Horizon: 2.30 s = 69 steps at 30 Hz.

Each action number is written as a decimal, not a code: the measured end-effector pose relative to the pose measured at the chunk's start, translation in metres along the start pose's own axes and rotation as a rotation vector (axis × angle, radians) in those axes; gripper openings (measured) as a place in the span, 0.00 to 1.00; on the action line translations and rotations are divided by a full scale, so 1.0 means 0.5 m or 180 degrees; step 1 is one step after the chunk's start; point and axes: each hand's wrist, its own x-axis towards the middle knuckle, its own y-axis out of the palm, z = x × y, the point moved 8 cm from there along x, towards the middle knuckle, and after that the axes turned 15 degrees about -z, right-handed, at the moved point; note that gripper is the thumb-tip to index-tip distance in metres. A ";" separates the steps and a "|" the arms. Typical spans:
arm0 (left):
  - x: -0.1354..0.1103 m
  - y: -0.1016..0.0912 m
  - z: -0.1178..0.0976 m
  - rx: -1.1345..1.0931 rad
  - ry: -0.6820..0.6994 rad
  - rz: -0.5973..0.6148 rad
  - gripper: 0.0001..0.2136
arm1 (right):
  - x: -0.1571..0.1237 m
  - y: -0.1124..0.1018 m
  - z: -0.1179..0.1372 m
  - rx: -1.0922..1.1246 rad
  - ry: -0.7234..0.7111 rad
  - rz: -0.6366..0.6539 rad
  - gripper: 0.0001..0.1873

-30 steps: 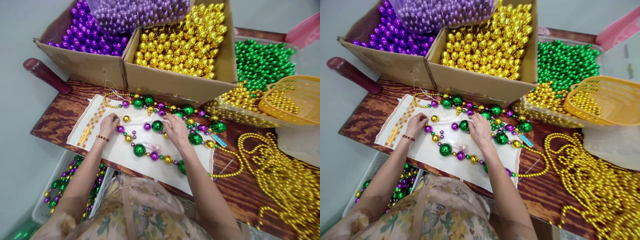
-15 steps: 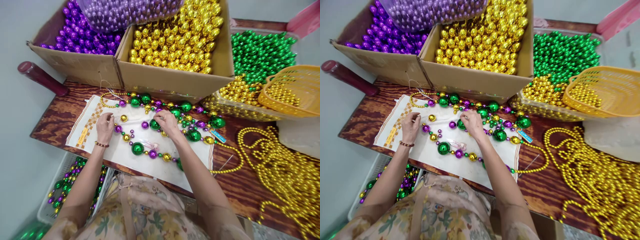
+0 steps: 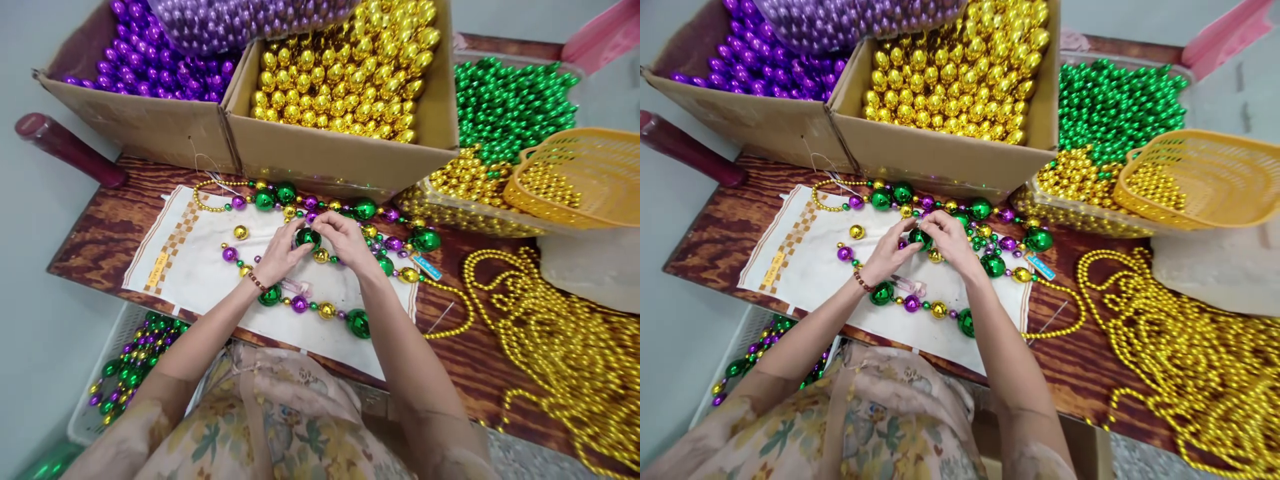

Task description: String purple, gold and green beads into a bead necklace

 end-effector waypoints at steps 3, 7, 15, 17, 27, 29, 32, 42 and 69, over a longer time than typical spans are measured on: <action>0.010 0.026 0.003 -0.0015 0.0140 0.0102 0.23 | 0.003 -0.014 0.017 0.0097 -0.0079 -0.0127 0.09; 0.017 0.032 -0.005 -0.0016 0.0400 0.0118 0.21 | 0.011 -0.032 0.010 0.0111 -0.0076 -0.0408 0.09; 0.011 0.047 -0.009 -0.0266 0.0442 0.0259 0.18 | 0.007 -0.031 0.007 -0.0091 -0.0334 -0.0607 0.09; 0.011 0.050 -0.008 -0.0425 0.0329 0.0240 0.15 | 0.004 -0.030 0.019 -0.0285 -0.0535 -0.0615 0.08; 0.030 0.061 0.005 -0.1826 -0.0904 -0.0198 0.14 | -0.005 -0.038 0.043 -0.0415 -0.0777 -0.0749 0.08; 0.031 0.071 0.005 -0.1911 -0.0990 -0.0122 0.16 | -0.002 -0.044 0.026 -0.0244 -0.0583 -0.0861 0.07; 0.031 0.076 0.001 -0.2072 -0.1082 -0.0079 0.16 | -0.002 -0.047 0.007 -0.0070 -0.0366 -0.0891 0.07; 0.036 0.095 0.010 -0.2089 -0.1480 -0.0037 0.15 | -0.013 -0.092 -0.032 0.0126 0.0283 -0.1126 0.08; 0.016 0.038 0.008 -0.1638 -0.1254 -0.0740 0.11 | -0.424 -0.523 -0.145 -0.3437 0.1944 -0.0570 0.12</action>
